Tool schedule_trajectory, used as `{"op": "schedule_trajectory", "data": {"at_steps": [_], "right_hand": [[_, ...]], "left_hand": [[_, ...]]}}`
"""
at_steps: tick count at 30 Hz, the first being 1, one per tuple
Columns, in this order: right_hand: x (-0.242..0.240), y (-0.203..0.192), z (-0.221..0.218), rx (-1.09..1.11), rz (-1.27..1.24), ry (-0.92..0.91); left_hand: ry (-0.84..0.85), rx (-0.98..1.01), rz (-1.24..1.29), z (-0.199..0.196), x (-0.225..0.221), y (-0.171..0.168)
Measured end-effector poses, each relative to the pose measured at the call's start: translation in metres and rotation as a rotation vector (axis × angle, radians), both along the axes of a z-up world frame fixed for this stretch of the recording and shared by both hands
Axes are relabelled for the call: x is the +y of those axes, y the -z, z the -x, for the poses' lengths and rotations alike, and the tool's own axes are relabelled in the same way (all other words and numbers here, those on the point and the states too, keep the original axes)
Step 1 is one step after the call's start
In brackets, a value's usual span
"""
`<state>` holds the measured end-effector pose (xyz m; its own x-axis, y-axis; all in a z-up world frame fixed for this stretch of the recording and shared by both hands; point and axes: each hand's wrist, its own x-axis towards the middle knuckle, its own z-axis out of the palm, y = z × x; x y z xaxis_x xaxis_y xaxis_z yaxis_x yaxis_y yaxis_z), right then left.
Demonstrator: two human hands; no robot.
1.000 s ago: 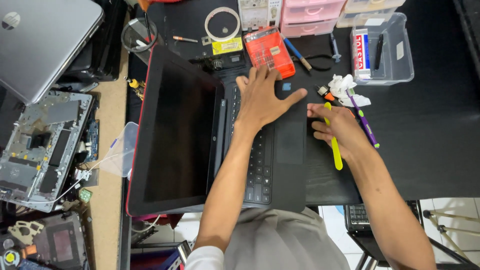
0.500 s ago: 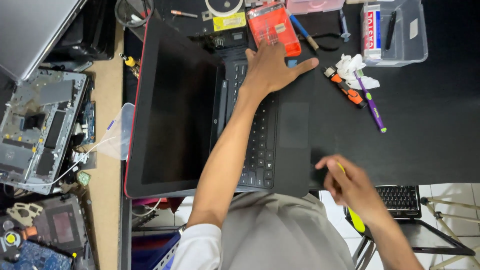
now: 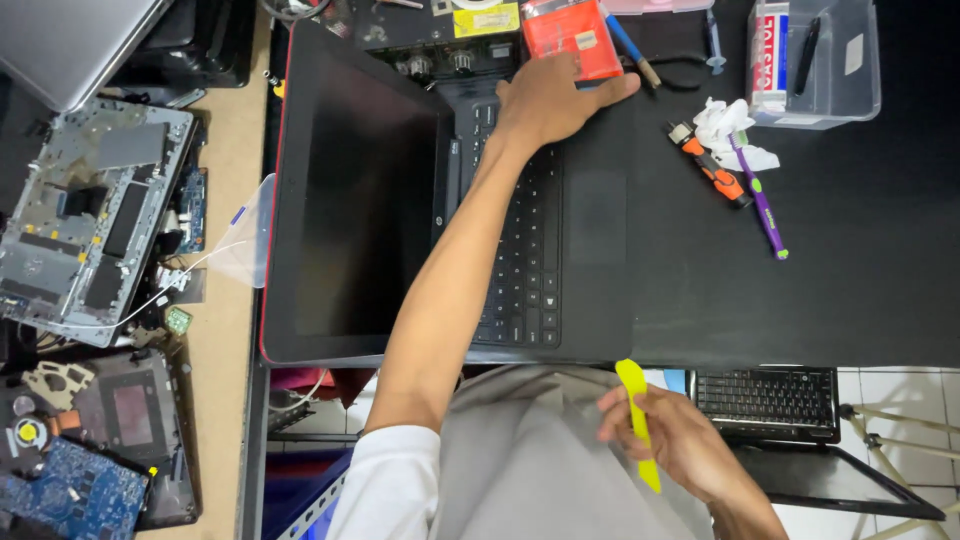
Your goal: Using a plastic prying tool to separate the top and bottom covers of a laptop chassis.
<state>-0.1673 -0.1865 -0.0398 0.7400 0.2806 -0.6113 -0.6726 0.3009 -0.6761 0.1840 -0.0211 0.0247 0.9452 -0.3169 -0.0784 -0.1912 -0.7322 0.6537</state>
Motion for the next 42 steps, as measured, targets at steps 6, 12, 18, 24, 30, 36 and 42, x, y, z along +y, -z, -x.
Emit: {"op": "schedule_trajectory", "data": {"at_steps": [6, 12, 18, 24, 30, 36, 42], "right_hand": [[0.029, -0.021, -0.014, 0.001, 0.116, -0.072], [0.033, -0.022, -0.014, -0.075, 0.172, -0.066], [0.027, -0.017, -0.006, 0.042, 0.154, -0.042], [0.049, -0.019, -0.024, -0.021, 0.169, -0.126], [0.060, -0.028, -0.045, 0.029, 0.067, -0.266], [0.048, -0.018, -0.049, 0.172, 0.020, -0.255], [0.044, -0.007, -0.047, 0.304, -0.208, -0.189]], "left_hand": [[-0.057, 0.003, 0.033, -0.004, 0.008, 0.003], [-0.061, -0.070, 0.058, -0.005, 0.006, 0.018], [-0.092, -0.023, 0.000, -0.009, 0.006, 0.015], [-0.082, -0.070, 0.002, -0.013, 0.006, 0.019], [-0.056, -0.149, -0.005, -0.018, 0.007, 0.028], [-0.084, -0.055, -0.018, -0.013, 0.003, 0.022], [0.035, -0.218, 0.102, -0.003, 0.014, 0.031]]}}
